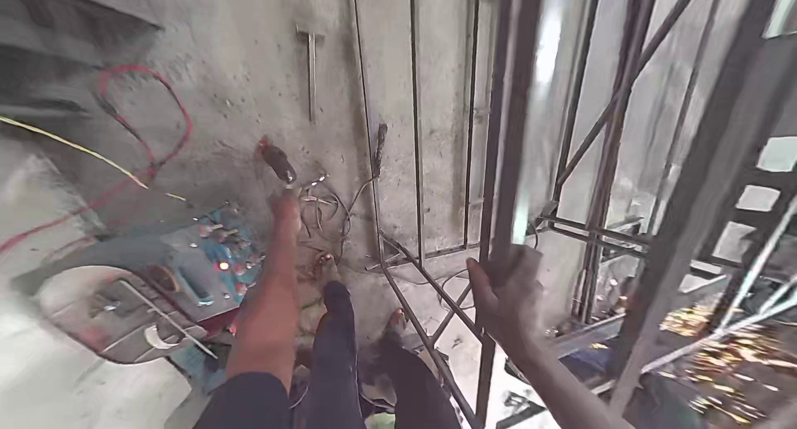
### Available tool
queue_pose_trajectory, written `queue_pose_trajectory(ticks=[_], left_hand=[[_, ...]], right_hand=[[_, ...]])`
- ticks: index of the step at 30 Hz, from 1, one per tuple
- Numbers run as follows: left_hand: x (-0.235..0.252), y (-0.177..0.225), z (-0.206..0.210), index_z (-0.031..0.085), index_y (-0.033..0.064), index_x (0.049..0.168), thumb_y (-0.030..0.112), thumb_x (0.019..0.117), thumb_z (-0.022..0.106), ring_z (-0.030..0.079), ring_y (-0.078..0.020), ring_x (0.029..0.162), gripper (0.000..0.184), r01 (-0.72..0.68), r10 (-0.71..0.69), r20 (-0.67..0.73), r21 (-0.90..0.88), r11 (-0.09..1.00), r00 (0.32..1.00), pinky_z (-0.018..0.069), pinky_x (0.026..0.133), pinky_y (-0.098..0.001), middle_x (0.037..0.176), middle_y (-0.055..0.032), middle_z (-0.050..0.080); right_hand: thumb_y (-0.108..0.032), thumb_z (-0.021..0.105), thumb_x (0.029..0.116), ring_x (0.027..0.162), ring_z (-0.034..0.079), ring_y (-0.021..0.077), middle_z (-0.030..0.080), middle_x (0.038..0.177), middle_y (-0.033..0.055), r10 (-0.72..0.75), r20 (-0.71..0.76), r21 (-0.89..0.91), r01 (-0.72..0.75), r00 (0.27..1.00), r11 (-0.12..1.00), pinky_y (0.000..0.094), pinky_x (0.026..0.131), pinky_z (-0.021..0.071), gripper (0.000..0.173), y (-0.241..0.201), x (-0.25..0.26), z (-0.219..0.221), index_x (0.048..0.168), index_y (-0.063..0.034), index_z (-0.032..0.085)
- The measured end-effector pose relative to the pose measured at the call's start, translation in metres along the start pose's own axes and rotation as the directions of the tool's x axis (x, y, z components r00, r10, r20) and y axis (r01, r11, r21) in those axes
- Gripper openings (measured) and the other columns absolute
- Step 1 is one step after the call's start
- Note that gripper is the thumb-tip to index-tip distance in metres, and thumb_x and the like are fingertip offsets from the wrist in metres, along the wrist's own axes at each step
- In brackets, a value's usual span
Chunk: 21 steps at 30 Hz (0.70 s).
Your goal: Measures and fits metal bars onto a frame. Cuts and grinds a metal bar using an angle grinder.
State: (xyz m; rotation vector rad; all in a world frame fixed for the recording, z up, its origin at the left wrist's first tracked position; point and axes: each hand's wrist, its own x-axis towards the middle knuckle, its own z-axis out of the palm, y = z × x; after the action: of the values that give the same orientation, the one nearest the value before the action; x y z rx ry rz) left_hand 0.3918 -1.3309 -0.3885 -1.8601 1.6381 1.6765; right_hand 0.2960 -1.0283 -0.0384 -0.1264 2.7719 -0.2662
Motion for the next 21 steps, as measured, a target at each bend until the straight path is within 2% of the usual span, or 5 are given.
queue_pose_trajectory(ticks=[5, 12, 14, 17, 21], left_hand=[[-0.119, 0.087, -0.116, 0.056, 0.0046, 0.140, 0.045, 0.1060, 0.053, 0.061, -0.0314, 0.120, 0.052, -0.047, 0.044, 0.072, 0.041, 0.998, 0.996, 0.0498, 0.100, -0.0565, 0.134, -0.0198, 0.061], [-0.427, 0.109, -0.192, 0.068, 0.0113, 0.113, 0.027, 0.1059, 0.050, 0.039, -0.0028, 0.049, 0.025, -0.384, 0.481, 0.275, -0.338, 0.859, 0.833, 0.0385, 0.046, -0.0212, 0.062, 0.0104, 0.046], [-0.502, 0.086, -0.214, 0.075, 0.0168, 0.110, 0.043, 0.1008, 0.060, 0.046, -0.0010, 0.053, 0.031, -0.555, 0.615, 0.317, -0.266, 0.789, 0.722, 0.0434, 0.051, -0.0205, 0.067, 0.0109, 0.056], [-0.598, 0.053, -0.250, 0.074, 0.0087, 0.118, 0.055, 0.1050, 0.048, 0.071, -0.0026, 0.091, 0.055, -0.838, 0.676, 0.561, 0.058, 0.543, 0.477, 0.0600, 0.085, -0.0267, 0.101, -0.0011, 0.077], [-0.668, 0.013, -0.282, 0.073, -0.0046, 0.115, 0.029, 0.1070, 0.049, 0.075, -0.0218, 0.092, 0.042, -0.942, 0.468, 0.832, 0.177, 0.285, 0.298, 0.0592, 0.089, -0.0413, 0.101, -0.0180, 0.076]], right_hand=[[-0.041, 0.066, 0.0971, 0.093, 0.070, 0.0379, 0.067, 0.112, 0.0212, 0.102, 0.139, -0.049, -0.096, 0.985, 0.994, 0.0580, 0.080, 0.0569, 0.062, -0.008, 0.008, -0.011, 0.140, -0.0003, 0.046], [-0.040, 0.060, 0.0976, 0.113, 0.064, 0.0375, 0.070, 0.118, 0.0165, -0.232, -0.173, 0.152, 0.259, 0.957, 0.954, 0.0604, 0.096, 0.0489, 0.036, -0.009, -0.071, -0.021, 0.119, -0.0141, 0.074], [-0.051, 0.050, 0.1038, 0.105, 0.070, 0.0215, 0.074, 0.113, 0.0054, -0.084, 0.250, 0.491, -0.051, 0.965, 0.870, 0.0480, 0.091, 0.0568, 0.046, -0.036, -0.140, -0.034, 0.123, -0.0159, 0.072], [-0.071, 0.033, 0.1020, 0.094, 0.071, 0.0256, 0.071, 0.111, 0.0140, -0.367, 0.730, 0.632, -0.774, 0.577, 0.040, 0.0441, 0.079, 0.0593, 0.073, -0.047, -0.218, -0.052, 0.138, -0.0117, 0.056], [-0.037, 0.057, 0.1043, 0.073, 0.069, 0.0189, 0.070, 0.089, 0.0091, -0.500, 0.580, 0.492, -0.766, 0.643, -0.414, 0.0350, 0.065, 0.0602, 0.033, -0.035, -0.281, -0.092, 0.119, -0.0081, 0.061]])
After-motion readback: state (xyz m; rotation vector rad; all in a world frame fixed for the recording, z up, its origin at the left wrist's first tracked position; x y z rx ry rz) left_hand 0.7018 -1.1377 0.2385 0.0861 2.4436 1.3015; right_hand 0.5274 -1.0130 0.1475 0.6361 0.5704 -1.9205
